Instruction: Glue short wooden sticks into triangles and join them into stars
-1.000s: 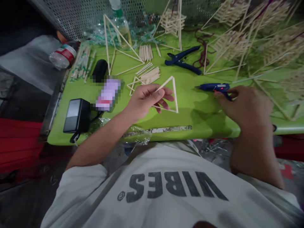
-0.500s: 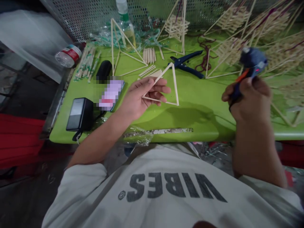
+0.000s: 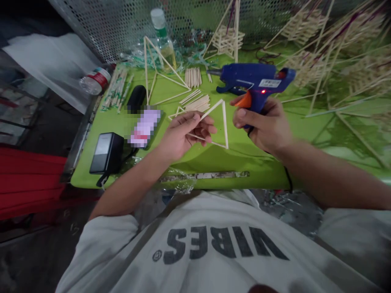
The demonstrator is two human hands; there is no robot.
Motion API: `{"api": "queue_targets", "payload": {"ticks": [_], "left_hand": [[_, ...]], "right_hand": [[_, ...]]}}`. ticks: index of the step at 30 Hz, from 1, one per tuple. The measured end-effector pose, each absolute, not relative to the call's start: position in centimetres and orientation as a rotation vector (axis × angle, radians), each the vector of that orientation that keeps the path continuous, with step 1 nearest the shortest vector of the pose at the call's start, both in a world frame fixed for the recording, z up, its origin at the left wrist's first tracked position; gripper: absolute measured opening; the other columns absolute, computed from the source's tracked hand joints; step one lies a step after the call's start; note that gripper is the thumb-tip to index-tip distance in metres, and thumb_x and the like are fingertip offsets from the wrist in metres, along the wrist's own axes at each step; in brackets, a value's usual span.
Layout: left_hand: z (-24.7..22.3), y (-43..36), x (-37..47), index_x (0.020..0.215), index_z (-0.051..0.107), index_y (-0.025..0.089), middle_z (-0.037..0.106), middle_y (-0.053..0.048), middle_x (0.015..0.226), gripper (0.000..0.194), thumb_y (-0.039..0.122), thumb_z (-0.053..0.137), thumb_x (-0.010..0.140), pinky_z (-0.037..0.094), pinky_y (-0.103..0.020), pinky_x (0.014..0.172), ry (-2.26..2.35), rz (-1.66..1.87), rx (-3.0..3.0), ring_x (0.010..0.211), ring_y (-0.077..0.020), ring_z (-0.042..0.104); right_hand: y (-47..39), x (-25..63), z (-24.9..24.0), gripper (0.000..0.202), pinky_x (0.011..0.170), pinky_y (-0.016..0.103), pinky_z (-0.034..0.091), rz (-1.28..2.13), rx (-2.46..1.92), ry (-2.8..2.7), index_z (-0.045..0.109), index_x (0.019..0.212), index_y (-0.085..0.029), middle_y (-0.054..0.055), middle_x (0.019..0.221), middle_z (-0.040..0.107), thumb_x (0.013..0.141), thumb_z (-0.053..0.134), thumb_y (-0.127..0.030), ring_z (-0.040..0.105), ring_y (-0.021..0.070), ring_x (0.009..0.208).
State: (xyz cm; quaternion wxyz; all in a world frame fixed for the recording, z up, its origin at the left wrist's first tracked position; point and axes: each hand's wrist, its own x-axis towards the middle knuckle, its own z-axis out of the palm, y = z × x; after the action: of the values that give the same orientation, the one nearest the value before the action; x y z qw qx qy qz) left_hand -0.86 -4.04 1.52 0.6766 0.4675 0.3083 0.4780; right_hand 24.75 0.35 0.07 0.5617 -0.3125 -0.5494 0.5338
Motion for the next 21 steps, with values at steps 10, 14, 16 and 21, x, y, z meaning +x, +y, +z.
{"api": "queue_targets", "payload": {"ticks": [10, 14, 16, 21], "left_hand": [[1.3, -4.2, -0.1, 0.102, 0.088, 0.018, 0.091, -0.005, 0.092, 0.045, 0.061, 0.101, 0.101, 0.068, -0.021, 0.061, 0.697, 0.998, 1.119, 0.068, -0.0144, 0.085], [0.7, -4.1, 0.0, 0.106, 0.091, 0.019, 0.093, -0.006, 0.095, 0.04, 0.058, 0.1, 0.104, 0.067, -0.02, 0.06, 0.685, 0.99, 1.189, 0.066, -0.0138, 0.085], [0.6, -4.1, -0.1, 0.108, 0.091, 0.019, 0.093, -0.007, 0.096, 0.039, 0.058, 0.099, 0.104, 0.066, -0.02, 0.059, 0.678, 0.983, 1.223, 0.066, -0.0138, 0.085], [0.7, -3.9, -0.4, 0.113, 0.093, 0.021, 0.095, -0.007, 0.108, 0.037, 0.055, 0.102, 0.101, 0.06, -0.017, 0.054, 0.629, 1.034, 1.233, 0.071, -0.0127, 0.085]], "right_hand": [[-2.9, 24.2, -0.2, 0.054, 0.054, 0.03, 0.049, 1.302, -0.764, -1.195, 0.089, 0.094, -0.026, -0.005, 0.073, 0.07, 0.078, 0.117, -0.068, 0.055, 0.0106, 0.057], [-2.8, 23.9, -0.6, 0.057, 0.05, 0.03, 0.044, 1.221, -0.796, -1.234, 0.082, 0.085, -0.026, -0.005, 0.066, 0.065, 0.083, 0.112, -0.074, 0.053, 0.011, 0.054], [-2.7, 24.0, -0.8, 0.058, 0.05, 0.031, 0.043, 1.172, -0.803, -1.265, 0.079, 0.08, -0.026, -0.005, 0.064, 0.063, 0.086, 0.11, -0.074, 0.053, 0.0116, 0.054], [-2.7, 23.9, -0.4, 0.061, 0.053, 0.031, 0.047, 1.098, -0.798, -1.258, 0.075, 0.075, -0.026, -0.003, 0.063, 0.064, 0.09, 0.108, -0.075, 0.056, 0.0122, 0.055]]}}
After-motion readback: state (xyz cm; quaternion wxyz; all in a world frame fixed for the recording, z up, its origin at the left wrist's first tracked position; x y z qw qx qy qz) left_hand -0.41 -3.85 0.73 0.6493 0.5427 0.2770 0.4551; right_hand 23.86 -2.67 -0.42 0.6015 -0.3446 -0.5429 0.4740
